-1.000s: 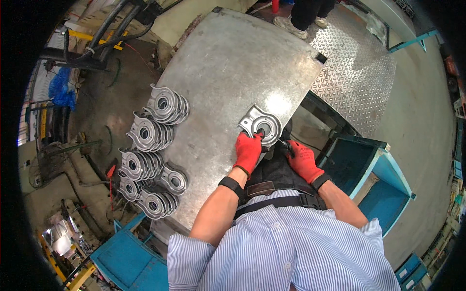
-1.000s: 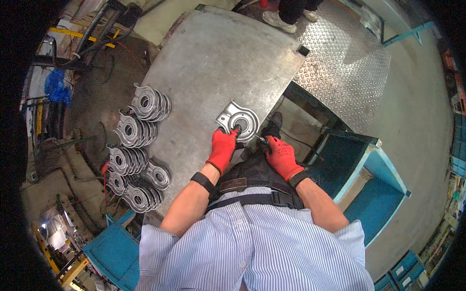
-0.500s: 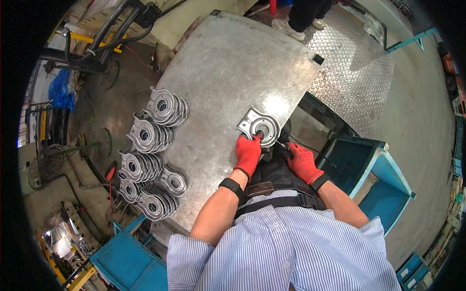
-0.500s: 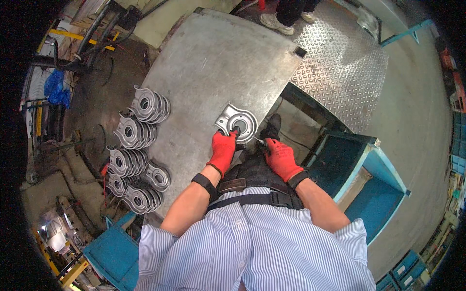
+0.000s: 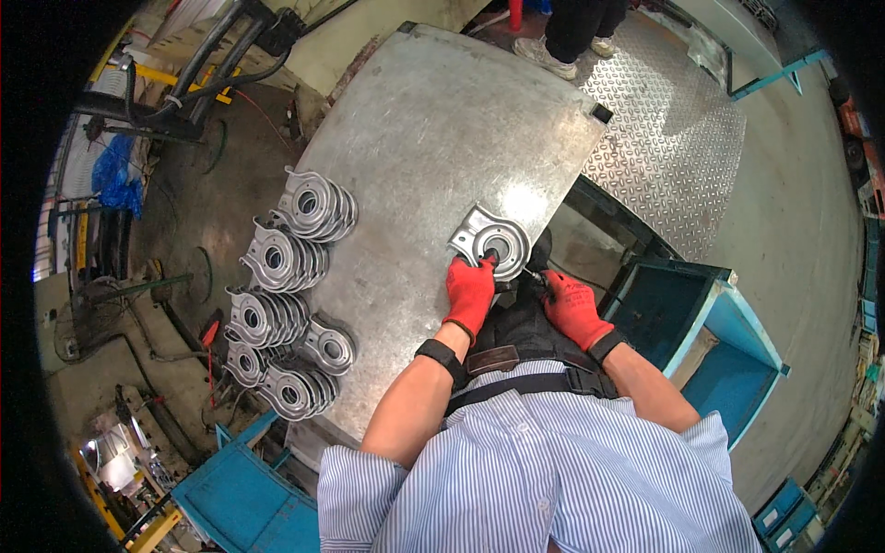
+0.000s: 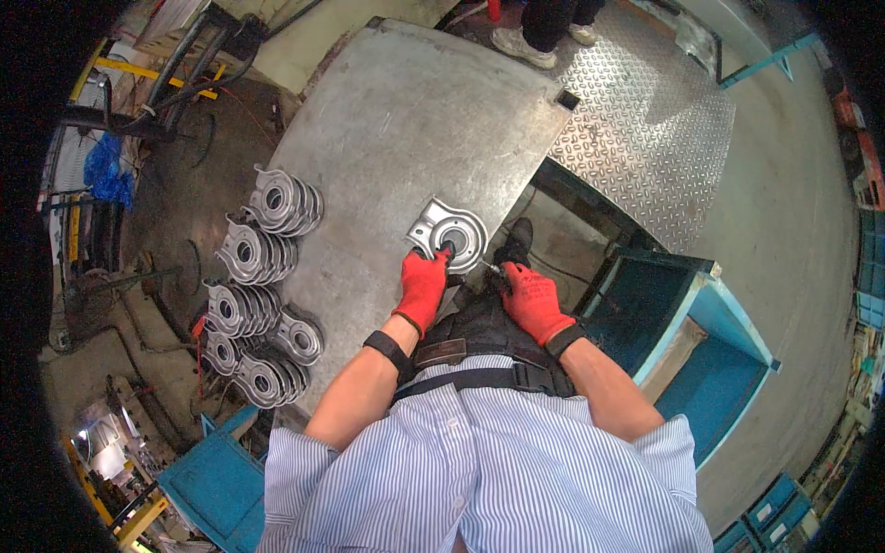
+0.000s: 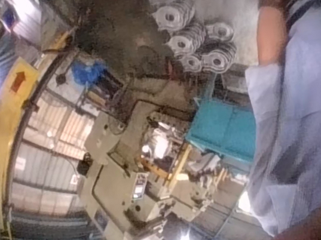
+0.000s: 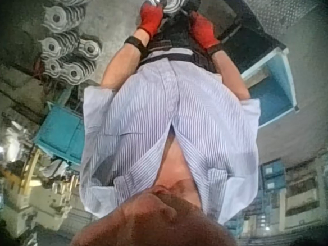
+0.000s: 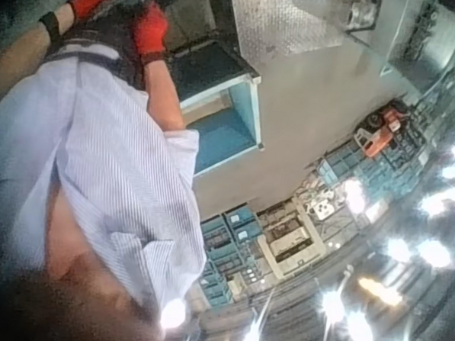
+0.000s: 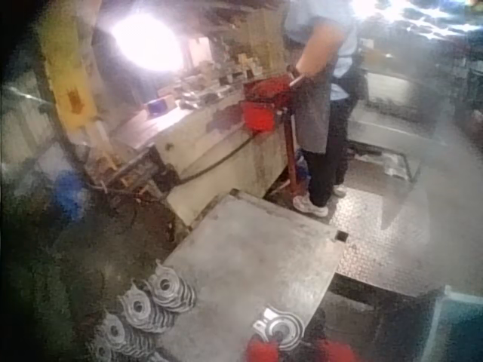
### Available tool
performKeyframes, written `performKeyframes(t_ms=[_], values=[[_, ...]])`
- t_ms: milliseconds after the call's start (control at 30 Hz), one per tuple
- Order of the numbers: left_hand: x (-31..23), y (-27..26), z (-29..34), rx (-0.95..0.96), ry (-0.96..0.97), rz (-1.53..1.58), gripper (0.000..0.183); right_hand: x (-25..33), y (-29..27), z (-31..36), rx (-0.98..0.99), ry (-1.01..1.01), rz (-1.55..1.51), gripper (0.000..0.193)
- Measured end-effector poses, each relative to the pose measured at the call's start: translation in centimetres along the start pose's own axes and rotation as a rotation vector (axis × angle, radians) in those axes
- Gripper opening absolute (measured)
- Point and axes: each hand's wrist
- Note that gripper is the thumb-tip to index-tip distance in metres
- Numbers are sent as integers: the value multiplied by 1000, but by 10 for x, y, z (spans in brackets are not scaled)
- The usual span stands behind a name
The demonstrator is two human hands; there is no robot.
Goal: Manually assembling or checking bearing housings on a metal table in an industrial environment.
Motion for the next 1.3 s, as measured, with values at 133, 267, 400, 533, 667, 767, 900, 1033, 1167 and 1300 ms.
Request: performKeyframes(t_ms=[133,267,400,533,667,767,900,1033,1167,1300], values=[[-3,-1,2,-29,33,-35,32,4,-2,2,1,26,18,43],[-6,1,4,-43,21,-49,32,1,-3,0,-26,2,-7,43],[5,2,0,-23,26,7,33,3,-2,1,-17,-13,41,43],[7,4,0,-22,30,53,34,2,-2,-1,-38,-14,44,43],[9,6,-2,1,37,16,36,1,-2,2,-55,-34,75,42],[26,11,-4,-74,183,19,26,5,-4,1,-65,-39,58,41],[15,10,0,-54,102,43,29,5,-5,0,-47,-46,38,42],[11,5,4,-18,95,79,34,0,-3,1,-55,-47,28,44],[40,-9,-3,22,50,329,29,17,-7,-1,-118,-33,-83,38],[17,-84,22,43,117,232,22,8,-2,1,-130,21,-217,35]])
Point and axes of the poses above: each hand's wrist, its own z-axis away from the middle knuckle, its own y-axis out of the palm, x = y × z, and after that the axes turned 3 degrees about y, right-handed
